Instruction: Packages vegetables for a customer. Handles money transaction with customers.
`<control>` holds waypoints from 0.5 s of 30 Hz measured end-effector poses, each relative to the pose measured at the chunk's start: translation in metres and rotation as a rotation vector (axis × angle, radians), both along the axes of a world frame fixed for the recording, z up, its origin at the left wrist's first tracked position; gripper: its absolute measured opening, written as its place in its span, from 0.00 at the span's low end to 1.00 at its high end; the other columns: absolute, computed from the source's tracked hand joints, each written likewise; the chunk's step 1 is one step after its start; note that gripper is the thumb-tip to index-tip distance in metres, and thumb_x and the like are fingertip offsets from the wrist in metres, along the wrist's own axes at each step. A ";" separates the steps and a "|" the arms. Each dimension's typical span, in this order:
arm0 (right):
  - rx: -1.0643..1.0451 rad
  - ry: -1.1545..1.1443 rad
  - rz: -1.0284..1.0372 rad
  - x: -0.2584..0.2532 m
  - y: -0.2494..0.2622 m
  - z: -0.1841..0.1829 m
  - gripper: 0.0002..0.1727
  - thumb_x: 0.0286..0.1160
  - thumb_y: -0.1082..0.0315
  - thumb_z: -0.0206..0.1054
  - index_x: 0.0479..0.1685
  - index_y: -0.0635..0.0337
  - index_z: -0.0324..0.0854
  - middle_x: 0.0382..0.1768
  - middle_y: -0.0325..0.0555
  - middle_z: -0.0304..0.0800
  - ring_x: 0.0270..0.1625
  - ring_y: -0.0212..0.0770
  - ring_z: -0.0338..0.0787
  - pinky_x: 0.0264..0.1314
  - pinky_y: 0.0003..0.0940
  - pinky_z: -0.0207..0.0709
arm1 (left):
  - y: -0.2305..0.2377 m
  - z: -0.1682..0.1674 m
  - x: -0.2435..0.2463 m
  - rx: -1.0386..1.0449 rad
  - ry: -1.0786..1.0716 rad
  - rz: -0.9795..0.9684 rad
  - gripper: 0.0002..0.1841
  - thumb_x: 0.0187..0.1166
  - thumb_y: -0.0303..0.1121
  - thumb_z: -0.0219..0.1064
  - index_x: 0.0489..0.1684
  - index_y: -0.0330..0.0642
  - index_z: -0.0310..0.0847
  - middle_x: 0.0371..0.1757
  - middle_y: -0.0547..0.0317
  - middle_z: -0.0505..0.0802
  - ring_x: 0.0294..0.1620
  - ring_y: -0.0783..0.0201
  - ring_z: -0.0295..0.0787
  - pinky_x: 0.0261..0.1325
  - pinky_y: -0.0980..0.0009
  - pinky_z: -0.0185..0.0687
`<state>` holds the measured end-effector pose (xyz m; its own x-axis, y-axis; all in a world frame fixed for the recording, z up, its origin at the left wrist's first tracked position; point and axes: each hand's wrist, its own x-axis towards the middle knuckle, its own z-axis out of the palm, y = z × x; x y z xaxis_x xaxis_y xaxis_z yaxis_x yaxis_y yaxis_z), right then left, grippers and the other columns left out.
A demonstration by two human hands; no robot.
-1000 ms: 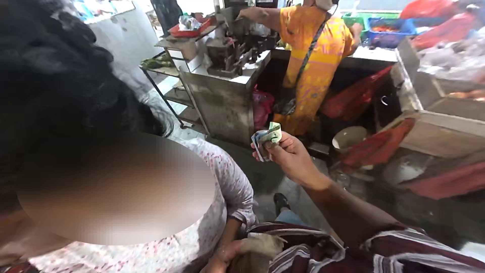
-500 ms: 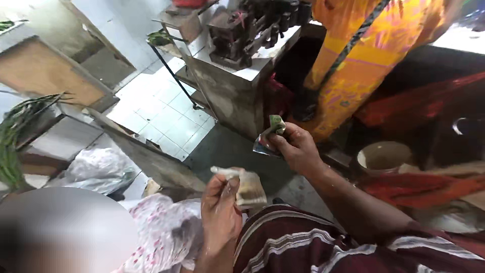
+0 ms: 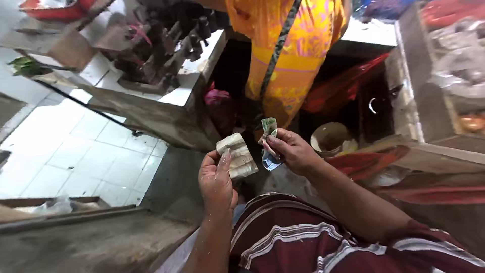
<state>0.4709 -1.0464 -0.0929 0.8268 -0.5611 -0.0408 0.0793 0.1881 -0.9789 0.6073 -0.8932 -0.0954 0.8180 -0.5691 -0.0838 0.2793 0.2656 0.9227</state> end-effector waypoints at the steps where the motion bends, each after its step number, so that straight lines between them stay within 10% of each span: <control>1: 0.019 0.014 -0.018 0.002 -0.009 -0.001 0.13 0.91 0.59 0.56 0.54 0.54 0.84 0.37 0.41 0.87 0.32 0.31 0.83 0.34 0.26 0.81 | -0.011 0.001 0.008 -0.027 0.013 -0.037 0.08 0.84 0.27 0.63 0.55 0.36 0.83 0.46 0.48 0.93 0.45 0.57 0.94 0.51 0.56 0.93; 4: 0.005 0.091 -0.185 0.011 -0.036 -0.005 0.17 0.93 0.53 0.53 0.57 0.53 0.84 0.37 0.43 0.87 0.29 0.33 0.84 0.27 0.27 0.80 | -0.041 0.005 0.039 -0.084 -0.030 -0.130 0.08 0.85 0.27 0.62 0.56 0.40 0.81 0.45 0.52 0.92 0.44 0.60 0.93 0.50 0.58 0.94; 8: 0.238 0.071 -0.347 0.027 -0.071 0.002 0.21 0.95 0.51 0.49 0.70 0.51 0.80 0.54 0.45 0.90 0.43 0.37 0.92 0.40 0.34 0.89 | -0.085 0.003 0.092 -0.090 -0.133 -0.213 0.08 0.84 0.26 0.62 0.55 0.40 0.80 0.45 0.54 0.92 0.45 0.61 0.93 0.52 0.59 0.93; 15: 0.423 -0.035 -0.523 0.039 -0.117 -0.011 0.22 0.94 0.50 0.50 0.69 0.53 0.78 0.55 0.47 0.90 0.50 0.43 0.93 0.53 0.43 0.91 | -0.169 -0.007 0.117 -0.169 -0.153 -0.638 0.10 0.79 0.26 0.68 0.55 0.42 0.83 0.47 0.55 0.93 0.43 0.62 0.93 0.50 0.62 0.93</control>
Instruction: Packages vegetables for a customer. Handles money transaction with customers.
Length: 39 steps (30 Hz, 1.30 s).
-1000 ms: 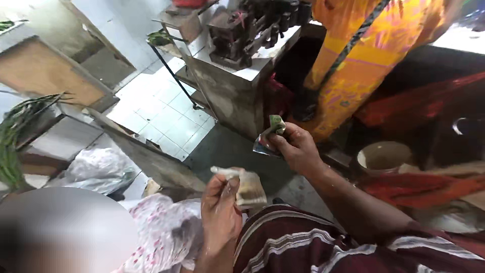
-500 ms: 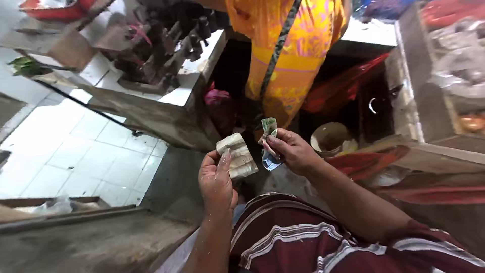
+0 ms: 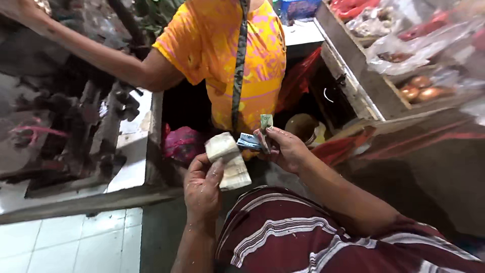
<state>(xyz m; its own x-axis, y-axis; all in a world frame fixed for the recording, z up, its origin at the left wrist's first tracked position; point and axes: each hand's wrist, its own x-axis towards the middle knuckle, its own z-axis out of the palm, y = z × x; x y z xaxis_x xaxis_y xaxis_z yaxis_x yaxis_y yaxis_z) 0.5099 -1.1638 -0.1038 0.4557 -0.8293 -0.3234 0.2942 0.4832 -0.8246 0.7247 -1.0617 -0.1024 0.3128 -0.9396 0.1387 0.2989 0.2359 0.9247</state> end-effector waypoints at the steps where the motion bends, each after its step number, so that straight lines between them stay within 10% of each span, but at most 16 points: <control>1: 0.001 -0.013 -0.019 -0.003 -0.005 -0.003 0.22 0.94 0.51 0.50 0.69 0.54 0.79 0.55 0.48 0.90 0.52 0.43 0.93 0.55 0.45 0.90 | -0.013 -0.001 -0.006 0.008 -0.011 -0.072 0.11 0.77 0.26 0.70 0.55 0.42 0.83 0.54 0.54 0.92 0.47 0.61 0.93 0.51 0.62 0.93; 4: -0.023 -0.008 -0.082 -0.015 -0.020 -0.005 0.21 0.94 0.53 0.49 0.63 0.55 0.83 0.47 0.42 0.90 0.44 0.36 0.91 0.51 0.37 0.89 | -0.059 -0.009 -0.027 0.074 -0.157 -0.216 0.07 0.75 0.27 0.72 0.46 0.41 0.85 0.75 0.51 0.84 0.60 0.57 0.91 0.54 0.61 0.93; 9: 0.016 -0.046 -0.152 -0.059 -0.044 -0.011 0.16 0.93 0.57 0.52 0.52 0.54 0.83 0.36 0.40 0.89 0.34 0.32 0.89 0.40 0.31 0.87 | -0.130 -0.029 -0.081 0.129 -0.252 -0.305 0.06 0.73 0.25 0.74 0.44 0.39 0.86 0.38 0.50 0.91 0.33 0.59 0.88 0.35 0.64 0.88; 14: -0.040 -0.054 -0.212 -0.136 -0.088 -0.035 0.18 0.94 0.58 0.50 0.61 0.59 0.80 0.45 0.48 0.92 0.44 0.41 0.94 0.52 0.42 0.91 | -0.199 -0.040 -0.148 0.119 -0.272 -0.394 0.26 0.72 0.24 0.73 0.71 0.44 0.74 0.46 0.49 0.91 0.39 0.57 0.91 0.41 0.61 0.91; 21: -0.750 0.892 -0.574 -0.308 -0.157 -0.031 0.16 0.78 0.64 0.73 0.62 0.55 0.81 0.46 0.36 0.93 0.43 0.29 0.93 0.45 0.31 0.92 | -0.316 -0.072 -0.268 0.360 -0.197 -0.435 0.06 0.78 0.27 0.72 0.47 0.39 0.86 0.33 0.55 0.90 0.29 0.66 0.85 0.33 0.68 0.84; 26: -0.899 1.039 -0.789 -0.396 -0.198 -0.031 0.18 0.75 0.66 0.77 0.57 0.65 0.80 0.45 0.44 0.92 0.45 0.32 0.94 0.49 0.31 0.92 | -0.384 -0.103 -0.359 0.597 0.014 -0.572 0.15 0.91 0.42 0.57 0.61 0.42 0.80 0.45 0.53 0.93 0.41 0.58 0.93 0.46 0.56 0.93; 30: -0.924 1.097 -0.796 -0.419 -0.216 -0.048 0.13 0.79 0.70 0.69 0.57 0.68 0.80 0.51 0.48 0.92 0.51 0.35 0.93 0.55 0.34 0.91 | -0.443 -0.163 -0.425 0.773 0.144 -0.463 0.21 0.93 0.44 0.52 0.73 0.39 0.71 0.60 0.45 0.90 0.54 0.52 0.92 0.53 0.52 0.91; 39: -0.708 0.931 -0.851 -0.425 -0.218 -0.051 0.17 0.83 0.75 0.63 0.68 0.57 0.74 0.57 0.40 0.91 0.57 0.38 0.92 0.62 0.38 0.90 | -0.513 -0.249 -0.493 0.965 0.346 -0.384 0.22 0.93 0.49 0.49 0.73 0.45 0.68 0.48 0.47 0.88 0.37 0.55 0.88 0.36 0.57 0.87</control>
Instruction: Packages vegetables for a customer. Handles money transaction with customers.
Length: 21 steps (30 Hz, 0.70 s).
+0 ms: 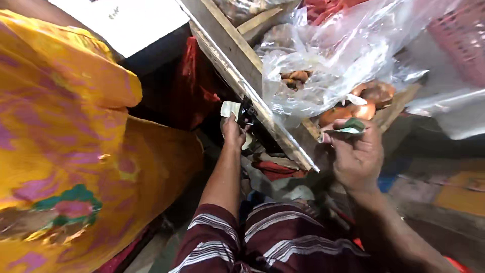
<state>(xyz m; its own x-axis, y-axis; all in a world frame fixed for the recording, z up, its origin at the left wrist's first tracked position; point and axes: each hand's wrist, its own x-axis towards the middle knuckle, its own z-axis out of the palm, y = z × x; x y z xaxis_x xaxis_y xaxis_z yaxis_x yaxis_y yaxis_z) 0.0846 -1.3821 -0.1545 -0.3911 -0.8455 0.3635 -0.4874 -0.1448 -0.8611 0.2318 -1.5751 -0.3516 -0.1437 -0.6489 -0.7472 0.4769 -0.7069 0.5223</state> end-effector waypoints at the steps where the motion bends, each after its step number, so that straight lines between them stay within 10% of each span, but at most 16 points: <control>1: 0.003 -0.022 -0.005 0.000 0.000 0.000 0.18 0.82 0.75 0.62 0.69 0.57 0.74 0.57 0.40 0.91 0.56 0.38 0.93 0.61 0.37 0.90 | 0.000 -0.001 0.003 -0.001 0.010 0.004 0.22 0.93 0.49 0.49 0.74 0.45 0.67 0.48 0.47 0.88 0.35 0.55 0.87 0.34 0.58 0.86; 10: 0.013 -0.098 -0.058 0.003 0.000 0.003 0.18 0.80 0.76 0.62 0.68 0.60 0.72 0.57 0.38 0.90 0.54 0.36 0.93 0.57 0.36 0.93 | 0.031 0.002 0.117 -0.061 -0.242 -0.018 0.21 0.92 0.47 0.51 0.73 0.43 0.72 0.48 0.49 0.91 0.40 0.56 0.92 0.42 0.55 0.91; 13: -0.012 -0.103 -0.053 0.006 -0.002 0.003 0.18 0.80 0.78 0.62 0.67 0.62 0.72 0.57 0.40 0.90 0.54 0.37 0.93 0.58 0.37 0.92 | 0.044 0.025 0.128 -0.298 -0.549 -0.082 0.23 0.93 0.44 0.52 0.76 0.37 0.72 0.63 0.48 0.89 0.60 0.61 0.88 0.65 0.58 0.84; 17: -0.050 -0.086 -0.041 0.008 -0.004 0.001 0.17 0.79 0.78 0.64 0.65 0.61 0.73 0.56 0.41 0.90 0.53 0.38 0.94 0.58 0.38 0.93 | 0.035 0.061 0.112 -0.902 -0.749 0.041 0.17 0.92 0.33 0.50 0.70 0.29 0.70 0.59 0.49 0.88 0.61 0.64 0.88 0.69 0.64 0.85; 21: -0.037 0.081 -0.024 0.014 -0.003 0.004 0.18 0.78 0.73 0.70 0.64 0.63 0.75 0.54 0.43 0.91 0.51 0.35 0.93 0.53 0.34 0.92 | 0.010 0.089 0.090 -0.931 -1.205 -0.326 0.20 0.84 0.43 0.61 0.53 0.31 0.85 0.70 0.36 0.81 0.73 0.45 0.77 0.76 0.51 0.72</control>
<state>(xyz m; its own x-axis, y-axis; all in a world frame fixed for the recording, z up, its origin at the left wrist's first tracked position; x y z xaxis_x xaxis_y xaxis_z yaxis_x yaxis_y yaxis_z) 0.0986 -1.3855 -0.1504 -0.3797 -0.8215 0.4255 -0.5586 -0.1630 -0.8132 0.3217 -1.5649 -0.2628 0.0013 -0.9936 0.1132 -0.6358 0.0866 0.7670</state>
